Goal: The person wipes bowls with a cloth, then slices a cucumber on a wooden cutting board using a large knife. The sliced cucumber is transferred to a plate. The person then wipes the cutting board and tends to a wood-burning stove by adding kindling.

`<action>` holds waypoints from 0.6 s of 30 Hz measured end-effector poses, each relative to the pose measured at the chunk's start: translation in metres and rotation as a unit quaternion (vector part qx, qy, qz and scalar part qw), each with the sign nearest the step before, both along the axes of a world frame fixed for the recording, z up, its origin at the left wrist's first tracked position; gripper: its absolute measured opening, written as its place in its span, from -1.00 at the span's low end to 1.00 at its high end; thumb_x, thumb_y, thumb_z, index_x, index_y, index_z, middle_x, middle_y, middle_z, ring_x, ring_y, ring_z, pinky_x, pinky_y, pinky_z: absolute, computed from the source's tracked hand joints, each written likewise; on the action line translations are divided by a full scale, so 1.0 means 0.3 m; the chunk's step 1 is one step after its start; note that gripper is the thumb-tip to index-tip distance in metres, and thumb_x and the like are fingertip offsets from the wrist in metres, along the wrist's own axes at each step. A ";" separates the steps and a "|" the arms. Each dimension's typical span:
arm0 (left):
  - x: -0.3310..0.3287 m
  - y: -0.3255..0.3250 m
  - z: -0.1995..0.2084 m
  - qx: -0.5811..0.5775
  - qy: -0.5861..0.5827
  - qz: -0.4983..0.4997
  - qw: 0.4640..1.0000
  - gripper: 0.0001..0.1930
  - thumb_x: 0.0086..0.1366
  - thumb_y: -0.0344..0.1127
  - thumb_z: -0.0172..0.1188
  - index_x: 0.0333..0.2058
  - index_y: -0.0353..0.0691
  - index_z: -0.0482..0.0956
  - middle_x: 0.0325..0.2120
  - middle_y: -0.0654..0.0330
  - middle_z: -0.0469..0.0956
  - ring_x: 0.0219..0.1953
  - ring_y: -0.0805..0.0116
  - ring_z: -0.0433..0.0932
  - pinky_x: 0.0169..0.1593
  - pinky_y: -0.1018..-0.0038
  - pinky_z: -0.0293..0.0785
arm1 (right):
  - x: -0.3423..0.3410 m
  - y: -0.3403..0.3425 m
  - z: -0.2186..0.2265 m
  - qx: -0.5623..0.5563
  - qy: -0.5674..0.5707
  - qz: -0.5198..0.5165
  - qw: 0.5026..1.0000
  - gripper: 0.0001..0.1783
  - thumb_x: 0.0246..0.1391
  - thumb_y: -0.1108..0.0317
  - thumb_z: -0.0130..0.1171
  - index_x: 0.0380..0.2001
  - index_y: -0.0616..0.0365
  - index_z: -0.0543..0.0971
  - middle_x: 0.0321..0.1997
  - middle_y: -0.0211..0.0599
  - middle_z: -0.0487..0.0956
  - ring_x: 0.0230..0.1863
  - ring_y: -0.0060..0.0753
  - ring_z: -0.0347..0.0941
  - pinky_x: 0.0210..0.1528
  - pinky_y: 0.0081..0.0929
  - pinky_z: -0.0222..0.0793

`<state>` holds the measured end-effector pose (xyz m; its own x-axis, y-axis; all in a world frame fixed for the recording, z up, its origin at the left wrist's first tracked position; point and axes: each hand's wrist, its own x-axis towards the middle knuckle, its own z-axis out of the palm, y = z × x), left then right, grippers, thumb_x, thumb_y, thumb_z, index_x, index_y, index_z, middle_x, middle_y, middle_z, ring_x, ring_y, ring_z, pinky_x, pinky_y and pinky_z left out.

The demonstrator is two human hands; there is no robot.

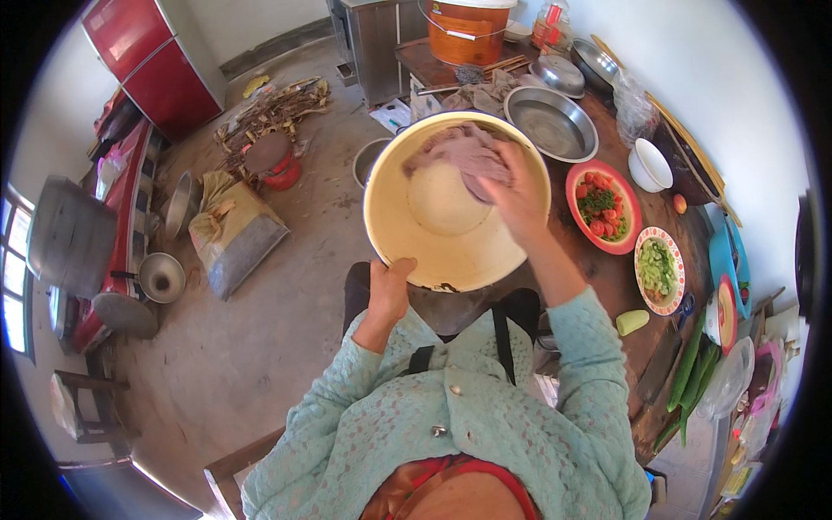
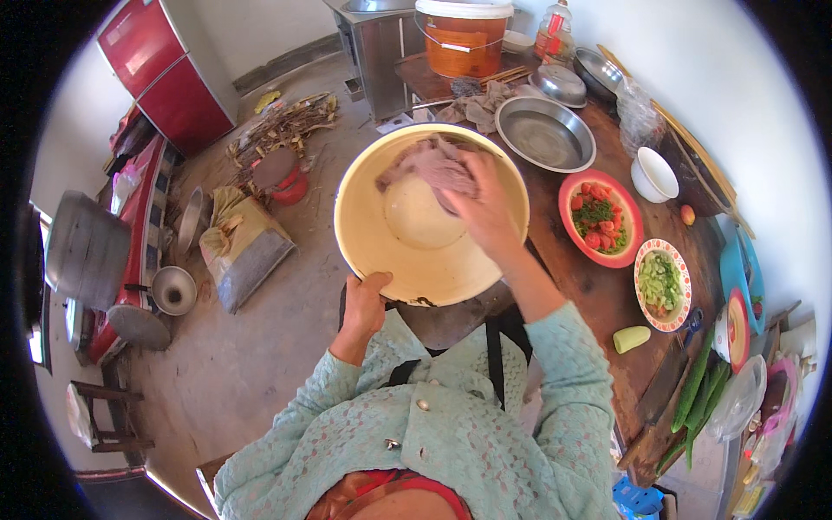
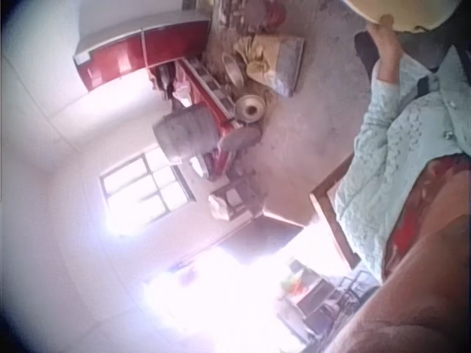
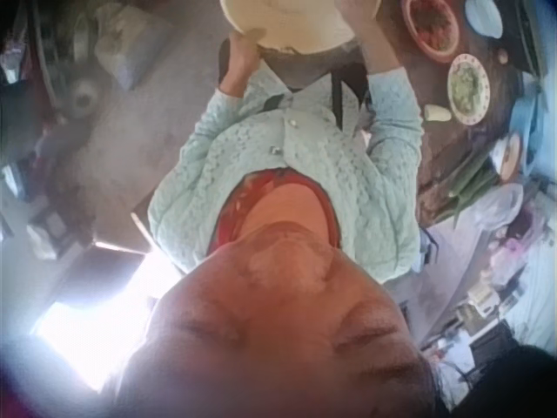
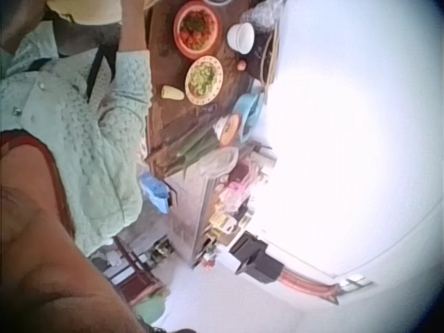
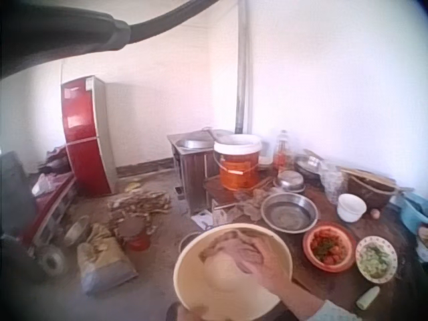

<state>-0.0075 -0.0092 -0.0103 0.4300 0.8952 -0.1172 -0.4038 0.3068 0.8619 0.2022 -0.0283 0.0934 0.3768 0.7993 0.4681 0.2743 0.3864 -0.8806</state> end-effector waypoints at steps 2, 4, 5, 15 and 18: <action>0.014 -0.022 -0.027 0.006 0.029 -0.008 1.000 -0.68 0.14 -0.57 0.05 -0.10 -0.53 0.49 -0.21 -0.01 0.59 -0.23 0.17 0.64 -0.24 0.31 0.61 | -0.078 0.077 -0.066 0.076 -0.122 -0.064 0.987 -0.54 -0.03 0.55 0.18 0.01 0.16 0.44 0.03 -0.23 0.38 0.04 -0.29 0.41 0.08 -0.46 0.39; 0.026 -0.037 -0.019 0.010 0.033 -0.031 0.999 -0.68 0.12 -0.60 0.06 -0.11 -0.52 0.49 -0.21 0.01 0.59 -0.23 0.18 0.63 -0.22 0.33 0.60 | -0.155 0.102 -0.110 0.086 -0.185 -0.053 0.977 -0.56 -0.08 0.52 0.21 -0.05 0.11 0.47 -0.02 -0.18 0.37 0.02 -0.14 0.41 0.02 -0.36 0.41; 0.028 -0.032 -0.019 0.006 0.035 -0.039 0.999 -0.68 0.11 -0.61 0.05 -0.11 -0.52 0.49 -0.21 0.02 0.59 -0.23 0.18 0.63 -0.20 0.34 0.59 | -0.174 0.093 -0.132 0.060 -0.242 -0.058 0.967 -0.58 -0.11 0.50 0.23 -0.09 0.08 0.49 -0.06 -0.17 0.39 0.01 -0.08 0.41 -0.01 -0.32 0.42; -0.021 -0.043 -0.056 -0.016 0.022 0.026 0.999 -0.65 0.05 -0.65 0.00 -0.14 -0.51 0.52 -0.24 0.07 0.59 -0.22 0.28 0.61 -0.18 0.41 0.53 | -0.126 -0.068 -0.189 -0.173 -0.439 0.214 0.855 -0.79 -0.26 0.44 0.26 -0.43 0.04 0.56 -0.35 -0.33 0.48 -0.21 -0.10 0.46 -0.22 -0.20 0.41; -0.032 -0.028 -0.076 -0.009 0.043 0.022 0.999 -0.67 0.04 -0.63 0.02 -0.16 -0.52 0.54 -0.26 0.06 0.61 -0.25 0.30 0.62 -0.19 0.43 0.53 | -0.022 -0.098 -0.199 -0.345 -0.522 0.266 0.733 -0.83 -0.29 0.37 0.28 -0.48 0.01 0.60 -0.31 -0.34 0.49 -0.15 -0.17 0.45 -0.23 -0.20 0.40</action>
